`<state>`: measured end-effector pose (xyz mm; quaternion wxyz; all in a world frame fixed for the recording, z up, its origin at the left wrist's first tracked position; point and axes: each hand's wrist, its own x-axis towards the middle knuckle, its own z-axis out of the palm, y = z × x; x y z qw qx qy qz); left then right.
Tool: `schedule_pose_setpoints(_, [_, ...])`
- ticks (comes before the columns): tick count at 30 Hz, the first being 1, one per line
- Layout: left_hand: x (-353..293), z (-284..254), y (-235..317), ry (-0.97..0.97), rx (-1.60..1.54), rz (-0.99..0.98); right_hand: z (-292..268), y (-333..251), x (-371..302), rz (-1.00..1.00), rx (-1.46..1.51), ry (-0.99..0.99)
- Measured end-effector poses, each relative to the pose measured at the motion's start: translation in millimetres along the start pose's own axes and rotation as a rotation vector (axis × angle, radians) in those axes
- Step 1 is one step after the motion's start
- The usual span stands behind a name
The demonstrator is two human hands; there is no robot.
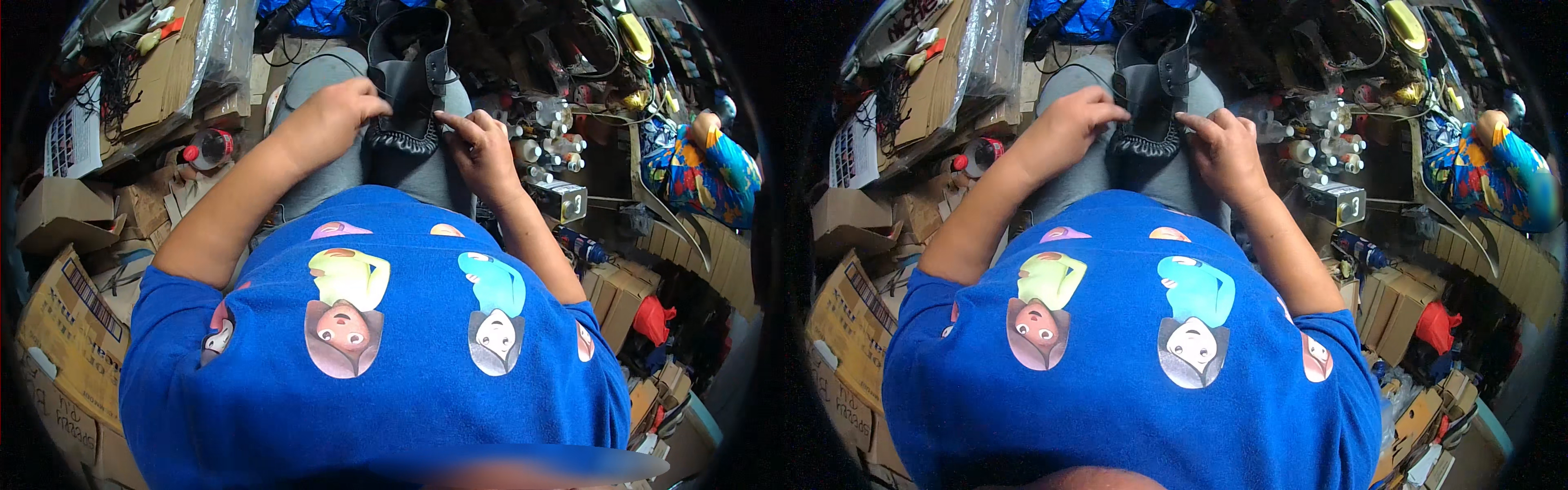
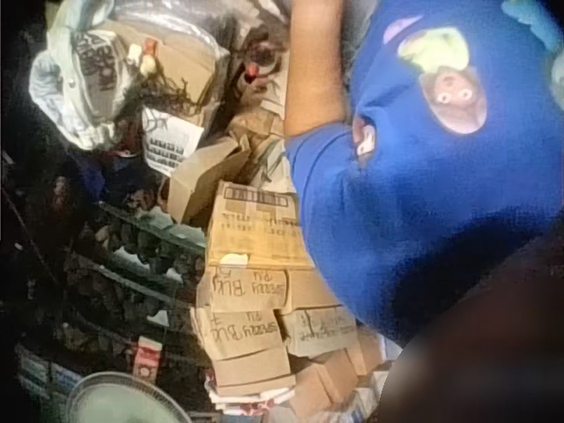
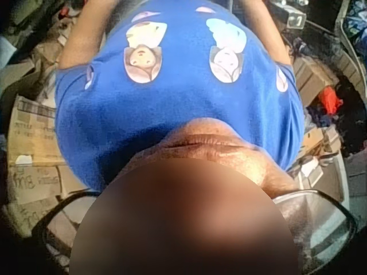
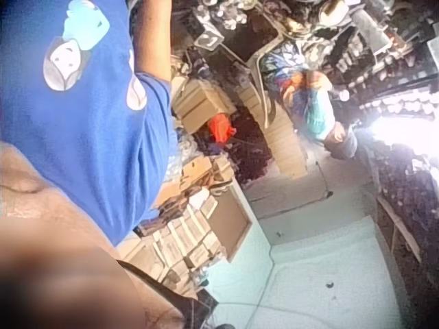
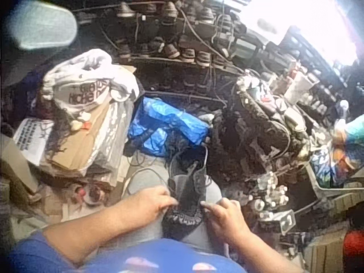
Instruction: Stitching leather components of a shoe upper by hand.
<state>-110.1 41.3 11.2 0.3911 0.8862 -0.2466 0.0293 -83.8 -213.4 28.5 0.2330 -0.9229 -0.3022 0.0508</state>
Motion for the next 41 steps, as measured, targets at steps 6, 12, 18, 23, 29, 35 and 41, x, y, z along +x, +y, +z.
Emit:
schedule_pose_setpoints(6, [-18.4,-36.6,-0.2,-0.104,0.341,-0.198,-7.5,5.3,-1.3,0.037,-0.017,-0.078])
schedule_pose_setpoints(12, [-16.7,-16.1,1.2,0.133,0.125,-0.098,-7.4,0.9,-8.1,0.015,-0.133,-0.049])
schedule_pose_setpoints(18, [0.3,12.6,5.9,0.022,-0.015,-0.061,-9.6,3.2,-16.8,0.032,-0.237,-0.018])
schedule_pose_setpoints(23, [14.1,29.9,2.9,0.034,-0.074,0.015,-13.3,11.5,-29.3,0.057,-0.243,0.036])
schedule_pose_setpoints(29, [23.9,34.7,-7.9,0.119,0.267,0.078,-12.7,10.9,-24.3,0.136,-0.244,-0.026])
schedule_pose_setpoints(35, [18.8,31.5,-17.5,0.214,0.029,0.036,-15.5,12.5,11.1,0.322,0.314,-0.233])
schedule_pose_setpoints(41, [24.5,15.4,-9.4,0.032,0.080,-0.108,-19.5,51.1,35.9,0.265,0.566,-0.451])
